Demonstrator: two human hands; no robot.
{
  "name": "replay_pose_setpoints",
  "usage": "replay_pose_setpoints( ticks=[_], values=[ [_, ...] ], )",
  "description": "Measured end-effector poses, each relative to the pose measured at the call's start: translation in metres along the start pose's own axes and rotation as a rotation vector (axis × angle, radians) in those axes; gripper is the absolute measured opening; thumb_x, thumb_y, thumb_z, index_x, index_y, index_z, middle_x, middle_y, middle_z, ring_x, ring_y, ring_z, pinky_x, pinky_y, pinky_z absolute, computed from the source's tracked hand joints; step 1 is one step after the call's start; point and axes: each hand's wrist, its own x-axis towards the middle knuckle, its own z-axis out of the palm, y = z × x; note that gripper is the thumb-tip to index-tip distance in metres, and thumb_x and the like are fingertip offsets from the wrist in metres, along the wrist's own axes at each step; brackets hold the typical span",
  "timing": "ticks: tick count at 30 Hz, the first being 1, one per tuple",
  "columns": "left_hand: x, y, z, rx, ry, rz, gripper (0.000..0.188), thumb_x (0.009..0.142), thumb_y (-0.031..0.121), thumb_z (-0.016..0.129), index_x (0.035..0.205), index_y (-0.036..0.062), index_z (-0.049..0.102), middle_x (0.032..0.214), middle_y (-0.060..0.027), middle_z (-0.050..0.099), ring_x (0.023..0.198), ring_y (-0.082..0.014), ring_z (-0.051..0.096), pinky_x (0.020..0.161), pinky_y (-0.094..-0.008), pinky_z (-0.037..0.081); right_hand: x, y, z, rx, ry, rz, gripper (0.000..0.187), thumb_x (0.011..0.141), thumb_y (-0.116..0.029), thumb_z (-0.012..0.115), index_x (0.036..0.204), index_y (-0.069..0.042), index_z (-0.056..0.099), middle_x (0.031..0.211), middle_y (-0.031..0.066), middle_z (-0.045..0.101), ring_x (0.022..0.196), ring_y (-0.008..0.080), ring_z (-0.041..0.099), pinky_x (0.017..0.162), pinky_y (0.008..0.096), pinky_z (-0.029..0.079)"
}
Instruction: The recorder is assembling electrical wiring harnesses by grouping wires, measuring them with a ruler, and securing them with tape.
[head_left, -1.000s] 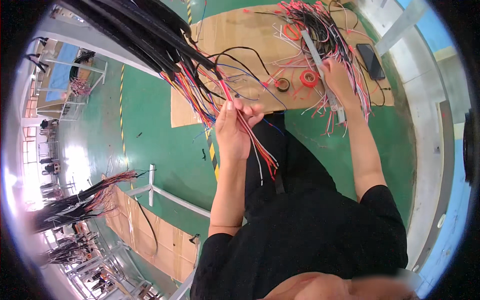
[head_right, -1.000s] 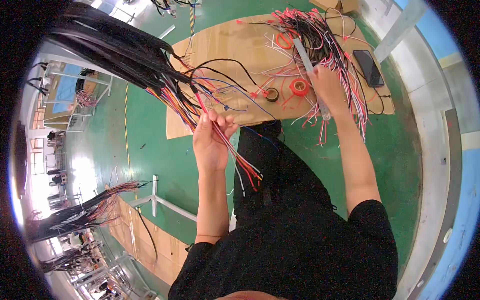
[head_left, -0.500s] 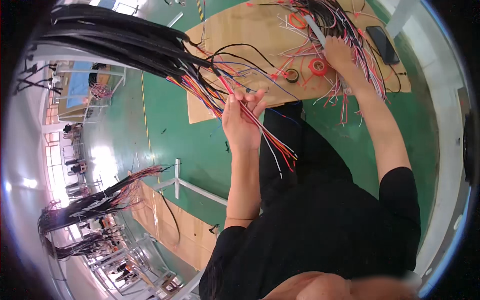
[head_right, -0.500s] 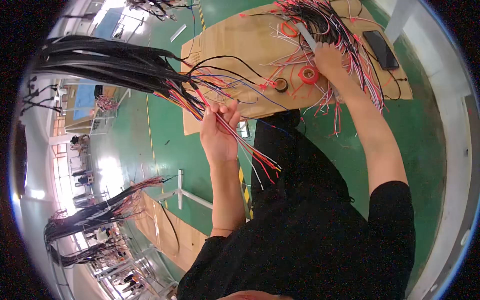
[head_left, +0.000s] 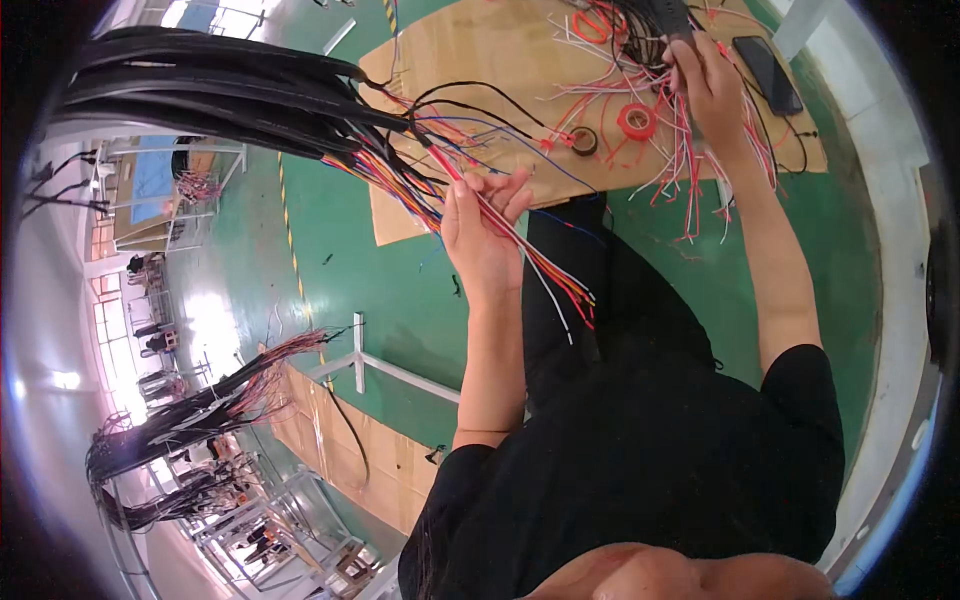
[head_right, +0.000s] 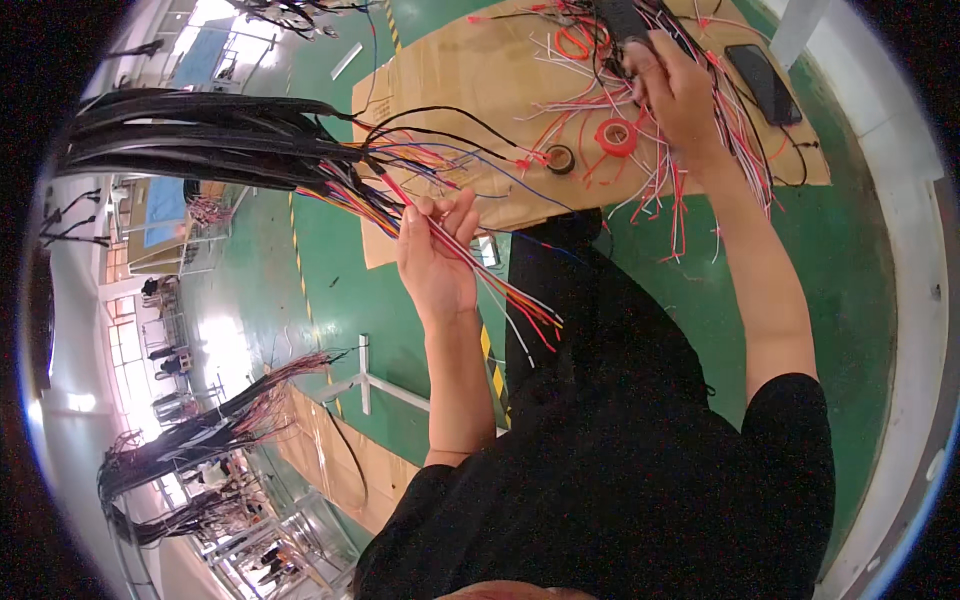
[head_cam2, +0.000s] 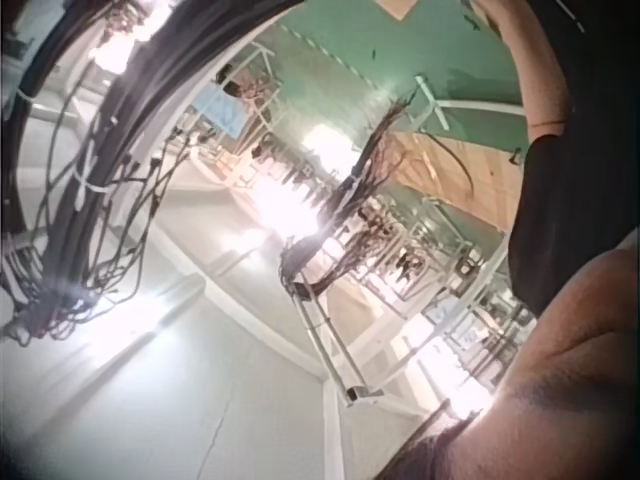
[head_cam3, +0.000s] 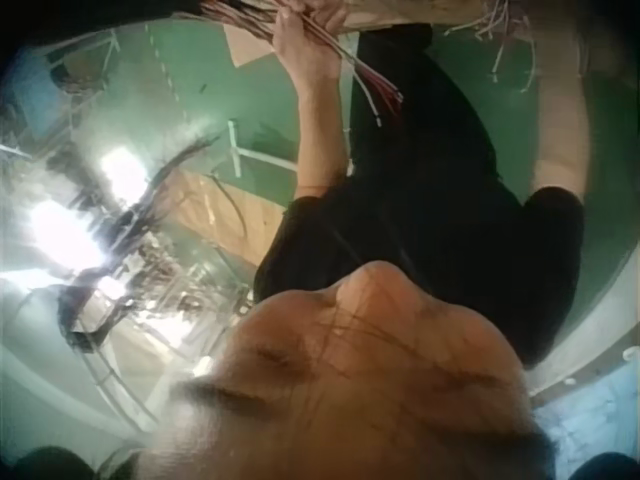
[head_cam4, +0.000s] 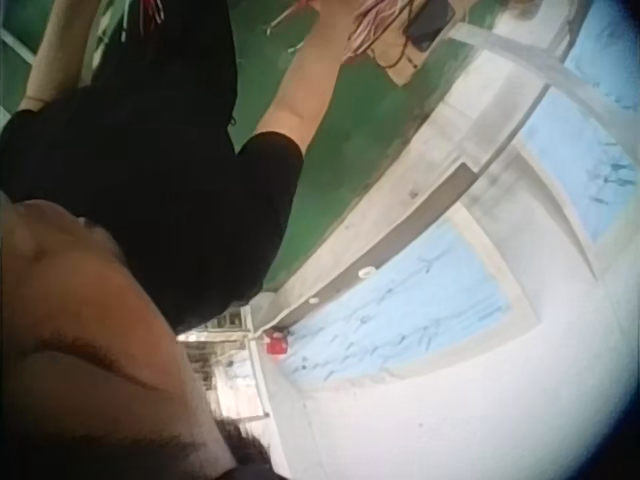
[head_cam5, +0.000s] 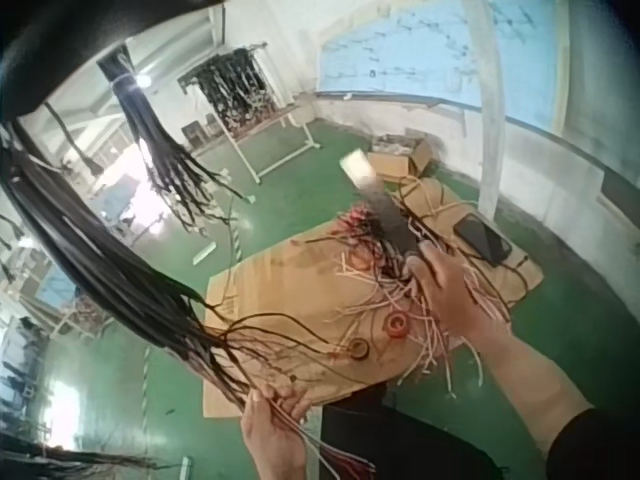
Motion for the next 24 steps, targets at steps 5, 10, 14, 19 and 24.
replay_pose_setpoints(
  ticks=[5,10,14,19,24],
  values=[
    [0.011,-0.008,0.005,0.027,0.041,0.032,0.023,0.102,0.024,0.039,0.093,0.0051,0.048,0.092,-0.0124,0.060,0.098,-0.0340,0.064,0.077,-0.0379,0.056,-0.096,-0.087,0.017,0.634,-0.645,0.392,0.023,0.095,-0.011,0.050,0.106,0.005,0.062,0.097,0.0093,0.060,0.083,0.0160,0.062,0.067,0.0256,0.055],
    [0.014,-0.012,0.018,0.025,0.057,0.045,0.022,0.101,0.025,0.039,0.095,0.0047,0.047,0.096,-0.0133,0.059,0.103,-0.0348,0.062,0.082,-0.0416,0.054,-0.131,-0.059,0.059,0.996,-0.543,0.504,0.034,0.097,-0.015,0.045,0.120,0.009,0.056,0.127,0.0147,0.054,0.114,0.0208,0.056,0.097,0.0343,0.046],
    [0.016,-0.015,0.011,-0.014,0.048,0.033,0.022,0.101,0.024,0.040,0.094,0.0050,0.049,0.096,-0.0118,0.058,0.091,-0.0255,0.062,0.076,-0.0342,0.051,-0.137,-0.073,0.072,1.287,-0.546,0.763,0.034,0.098,-0.016,0.047,0.122,0.007,0.055,0.116,0.0087,0.061,0.101,0.0122,0.059,0.089,0.0274,0.049],
    [0.016,-0.012,0.001,0.032,-0.012,0.001,0.023,0.101,0.025,0.041,0.093,0.0055,0.049,0.097,-0.0132,0.060,0.078,-0.0166,0.057,0.066,-0.0282,0.046,-0.142,-0.067,0.076,1.263,-0.612,0.812,0.035,0.098,-0.019,0.049,0.123,0.004,0.055,0.105,0.0059,0.064,0.093,0.0108,0.061,0.080,0.0274,0.052],
    [0.008,-0.010,0.019,0.172,0.102,0.071,0.030,0.101,0.024,0.036,0.110,0.0000,0.051,0.104,-0.0176,0.060,0.096,-0.0244,0.062,0.077,-0.0318,0.052,-0.146,-0.069,0.071,1.153,-0.712,0.747,0.034,0.098,-0.022,0.050,0.122,0.002,0.056,0.099,0.0060,0.065,0.084,0.0114,0.063,0.074,0.0272,0.055]
  ],
)
